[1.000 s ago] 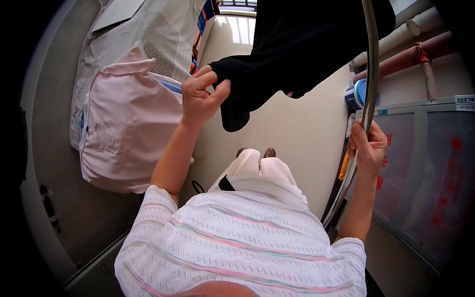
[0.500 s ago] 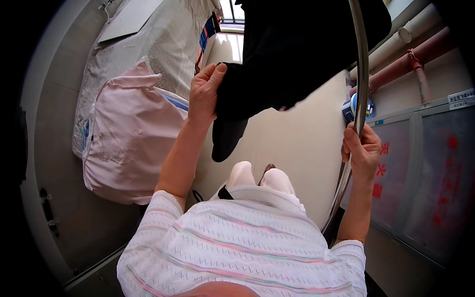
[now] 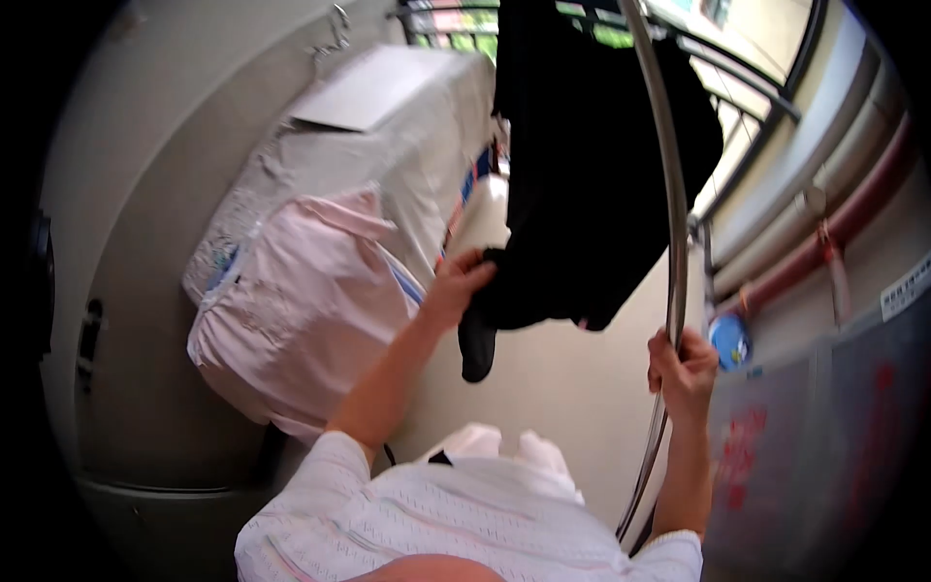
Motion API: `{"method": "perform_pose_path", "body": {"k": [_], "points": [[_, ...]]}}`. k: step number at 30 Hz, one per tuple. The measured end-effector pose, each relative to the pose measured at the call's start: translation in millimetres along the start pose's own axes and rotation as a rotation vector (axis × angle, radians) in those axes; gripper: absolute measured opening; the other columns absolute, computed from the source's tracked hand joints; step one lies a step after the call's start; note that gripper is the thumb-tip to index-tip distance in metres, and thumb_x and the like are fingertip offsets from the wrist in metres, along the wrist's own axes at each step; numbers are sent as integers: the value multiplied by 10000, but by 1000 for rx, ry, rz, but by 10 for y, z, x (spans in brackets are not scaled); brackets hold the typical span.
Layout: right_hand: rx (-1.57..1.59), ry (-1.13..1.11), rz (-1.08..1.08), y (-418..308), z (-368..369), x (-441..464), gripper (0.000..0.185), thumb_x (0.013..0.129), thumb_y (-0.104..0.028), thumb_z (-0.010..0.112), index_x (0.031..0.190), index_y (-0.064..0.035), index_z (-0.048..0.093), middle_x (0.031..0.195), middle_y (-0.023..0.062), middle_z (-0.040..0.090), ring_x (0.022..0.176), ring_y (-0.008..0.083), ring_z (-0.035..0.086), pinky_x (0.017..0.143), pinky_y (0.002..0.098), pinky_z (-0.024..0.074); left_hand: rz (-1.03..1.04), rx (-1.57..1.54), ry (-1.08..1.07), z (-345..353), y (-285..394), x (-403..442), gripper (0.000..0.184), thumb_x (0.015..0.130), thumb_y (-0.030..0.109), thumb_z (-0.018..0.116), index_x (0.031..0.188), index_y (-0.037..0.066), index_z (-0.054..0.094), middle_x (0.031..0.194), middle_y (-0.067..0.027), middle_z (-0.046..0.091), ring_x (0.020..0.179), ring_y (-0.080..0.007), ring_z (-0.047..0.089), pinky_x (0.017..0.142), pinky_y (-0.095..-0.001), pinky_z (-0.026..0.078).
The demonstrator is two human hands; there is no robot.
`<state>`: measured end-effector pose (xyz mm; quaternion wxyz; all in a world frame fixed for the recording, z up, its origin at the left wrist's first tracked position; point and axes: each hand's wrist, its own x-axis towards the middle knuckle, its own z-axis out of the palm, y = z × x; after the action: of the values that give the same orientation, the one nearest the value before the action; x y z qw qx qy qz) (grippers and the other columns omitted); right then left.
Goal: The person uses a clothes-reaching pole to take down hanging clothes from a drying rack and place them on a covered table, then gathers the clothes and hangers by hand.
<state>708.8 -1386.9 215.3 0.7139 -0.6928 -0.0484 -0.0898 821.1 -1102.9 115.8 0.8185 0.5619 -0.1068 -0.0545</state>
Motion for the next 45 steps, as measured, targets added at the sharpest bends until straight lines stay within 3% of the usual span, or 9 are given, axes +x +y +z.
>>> {"method": "perform_pose_path", "body": {"k": [6,8,16,20,25,28,32,41,45], "points": [[70,-124,-49,-200,266,414,115,798,-85,547,710,-19,513,480,-15,433,347,37,394,312,170,315,83,350,218,-143,229,-132,160,809,180,537,809,25,580,686,-13,563,605,-80,510,549,-208,407],[-7,-137,-108,-381,388,549,117,795,-80,540,701,-17,507,470,-18,423,347,38,399,313,169,310,249,804,199,-242,117,-206,130,802,143,526,791,22,573,664,-22,563,592,-90,520,532,-213,412],[-37,-180,-229,-958,1127,1231,227,793,-138,546,606,-38,465,458,-4,423,350,66,403,328,192,305,-143,-56,-323,1535,97,-768,275,849,237,474,1054,54,457,835,-21,569,813,-106,533,759,-262,400],[52,-247,-372,-1396,1517,1424,152,793,-148,510,702,-28,491,535,10,448,444,84,439,404,205,342,-93,-282,32,1649,542,-579,310,877,383,397,785,90,444,492,6,356,373,-84,322,359,-217,271],[47,-473,-516,-859,1449,1151,464,794,-240,559,1175,-40,385,945,54,528,783,107,525,613,222,434,359,83,7,1352,1108,-411,352,886,399,352,697,104,386,449,24,277,329,-67,246,318,-213,200],[302,-616,-20,130,1400,451,475,790,-233,570,1177,-26,390,1053,94,519,969,192,509,786,332,436,111,-225,25,1017,1506,-414,371,889,405,333,678,103,373,428,26,263,308,-72,241,305,-216,186],[588,-1110,364,512,1668,-214,237,826,-222,530,947,-22,492,787,77,529,676,190,527,656,347,447,130,-323,-254,618,1866,-262,399,874,448,326,685,104,395,428,34,278,309,-59,245,295,-206,189],[1005,-1024,553,264,2606,-68,239,876,-277,429,742,-79,412,558,-7,295,463,94,295,427,245,280,106,-463,-524,-21,2709,-2,433,845,506,321,742,100,431,448,30,285,311,-63,245,300,-220,203],[657,-841,336,58,2903,163,259,869,-271,442,703,-81,384,515,-11,267,402,95,271,345,238,227,215,-340,-528,-329,2869,314,408,858,477,331,850,86,447,481,3,374,345,-89,349,334,-220,276]]}}
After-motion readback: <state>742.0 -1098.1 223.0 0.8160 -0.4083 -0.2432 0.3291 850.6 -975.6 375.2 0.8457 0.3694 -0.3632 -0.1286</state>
